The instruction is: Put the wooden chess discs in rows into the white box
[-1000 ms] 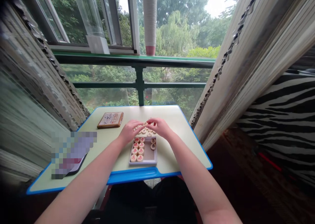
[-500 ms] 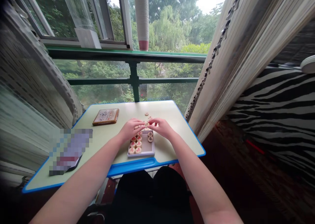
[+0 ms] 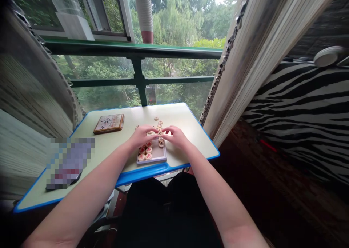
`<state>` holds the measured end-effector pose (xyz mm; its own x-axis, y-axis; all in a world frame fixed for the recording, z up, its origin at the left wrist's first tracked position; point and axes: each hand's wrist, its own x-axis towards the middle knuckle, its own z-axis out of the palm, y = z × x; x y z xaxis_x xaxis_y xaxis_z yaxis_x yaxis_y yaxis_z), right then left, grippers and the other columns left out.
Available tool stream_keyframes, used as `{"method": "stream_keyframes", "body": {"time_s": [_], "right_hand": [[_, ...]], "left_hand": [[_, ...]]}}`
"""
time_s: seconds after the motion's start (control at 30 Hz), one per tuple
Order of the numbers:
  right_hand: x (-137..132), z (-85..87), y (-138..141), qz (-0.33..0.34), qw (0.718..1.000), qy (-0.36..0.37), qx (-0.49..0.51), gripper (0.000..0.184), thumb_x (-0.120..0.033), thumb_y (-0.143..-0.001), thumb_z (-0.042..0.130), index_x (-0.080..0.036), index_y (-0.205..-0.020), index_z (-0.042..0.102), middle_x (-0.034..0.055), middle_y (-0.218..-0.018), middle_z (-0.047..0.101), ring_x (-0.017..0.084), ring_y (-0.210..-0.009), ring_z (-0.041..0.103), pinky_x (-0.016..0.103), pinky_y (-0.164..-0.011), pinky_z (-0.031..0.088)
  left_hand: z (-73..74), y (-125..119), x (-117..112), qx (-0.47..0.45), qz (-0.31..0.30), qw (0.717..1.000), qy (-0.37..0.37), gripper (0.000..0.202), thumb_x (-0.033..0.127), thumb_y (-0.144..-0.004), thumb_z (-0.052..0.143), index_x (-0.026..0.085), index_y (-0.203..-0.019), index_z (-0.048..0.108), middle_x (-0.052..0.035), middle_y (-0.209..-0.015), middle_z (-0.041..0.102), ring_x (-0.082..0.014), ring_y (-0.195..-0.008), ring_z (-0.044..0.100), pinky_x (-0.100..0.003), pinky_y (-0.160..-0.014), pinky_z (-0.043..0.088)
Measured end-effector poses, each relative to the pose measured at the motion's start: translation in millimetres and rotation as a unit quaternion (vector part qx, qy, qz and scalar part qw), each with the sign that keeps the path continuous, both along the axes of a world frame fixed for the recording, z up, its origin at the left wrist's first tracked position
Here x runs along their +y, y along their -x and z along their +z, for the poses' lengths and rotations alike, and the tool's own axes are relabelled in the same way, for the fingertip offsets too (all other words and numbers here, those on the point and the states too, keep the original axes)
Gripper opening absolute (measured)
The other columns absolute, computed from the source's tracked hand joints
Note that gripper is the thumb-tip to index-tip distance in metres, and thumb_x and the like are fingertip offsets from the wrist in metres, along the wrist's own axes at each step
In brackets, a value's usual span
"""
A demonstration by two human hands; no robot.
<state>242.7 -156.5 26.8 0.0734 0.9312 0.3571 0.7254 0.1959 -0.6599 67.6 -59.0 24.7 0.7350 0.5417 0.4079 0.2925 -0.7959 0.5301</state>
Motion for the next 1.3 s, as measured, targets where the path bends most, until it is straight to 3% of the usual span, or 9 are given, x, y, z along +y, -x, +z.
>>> {"method": "stream_keyframes", "body": {"time_s": [0.3, 0.7, 0.97, 1.3], "right_hand": [[-4, -18.1, 6, -0.015, 1.0, -0.011, -0.006, 0.019, -0.027, -0.076, 0.062, -0.018, -0.091, 0.068, 0.0024, -0.075, 0.06, 0.011, -0.064, 0.05, 0.025, -0.064, 0.042], [-1, -20.4, 3, -0.022, 1.0, 0.005, -0.003, 0.019, -0.028, -0.072, 0.065, -0.018, -0.088, 0.068, 0.0009, -0.074, 0.059, 0.01, -0.062, 0.05, 0.024, -0.063, 0.04], [-1, -19.9, 4, -0.011, 1.0, 0.008, 0.014, 0.016, -0.024, -0.071, 0.065, -0.02, -0.087, 0.069, -0.0004, -0.073, 0.057, 0.01, -0.062, 0.047, 0.023, -0.062, 0.04], [-1, -18.3, 5, -0.008, 0.999, 0.016, 0.036, 0.015, -0.018, -0.072, 0.063, -0.021, -0.084, 0.072, 0.0005, -0.079, 0.054, 0.007, -0.058, 0.045, 0.023, -0.062, 0.041]], "left_hand": [[-1.6, -6, -2, 0.023, -0.007, 1.0, 0.007, 0.023, 0.041, -0.072, 0.063, 0.023, -0.083, 0.07, -0.0019, -0.085, 0.07, -0.0208, -0.088, 0.058, -0.033, -0.081, 0.043], [-4.0, -10, 1, 0.046, -0.024, 0.999, 0.003, 0.014, 0.034, -0.071, 0.067, 0.024, -0.078, 0.073, -0.0012, -0.082, 0.071, -0.0198, -0.087, 0.059, -0.032, -0.085, 0.042], [-5.0, -9, 1, 0.038, -0.057, 0.996, -0.058, 0.009, 0.03, -0.071, 0.067, 0.024, -0.074, 0.073, -0.0023, -0.082, 0.072, -0.0192, -0.083, 0.061, -0.032, -0.082, 0.044], [-2.3, -9, 2, 0.054, -0.044, 0.996, -0.052, 0.009, 0.031, -0.071, 0.067, 0.024, -0.072, 0.072, -0.0015, -0.08, 0.071, -0.0193, -0.085, 0.06, -0.032, -0.085, 0.044]]}}
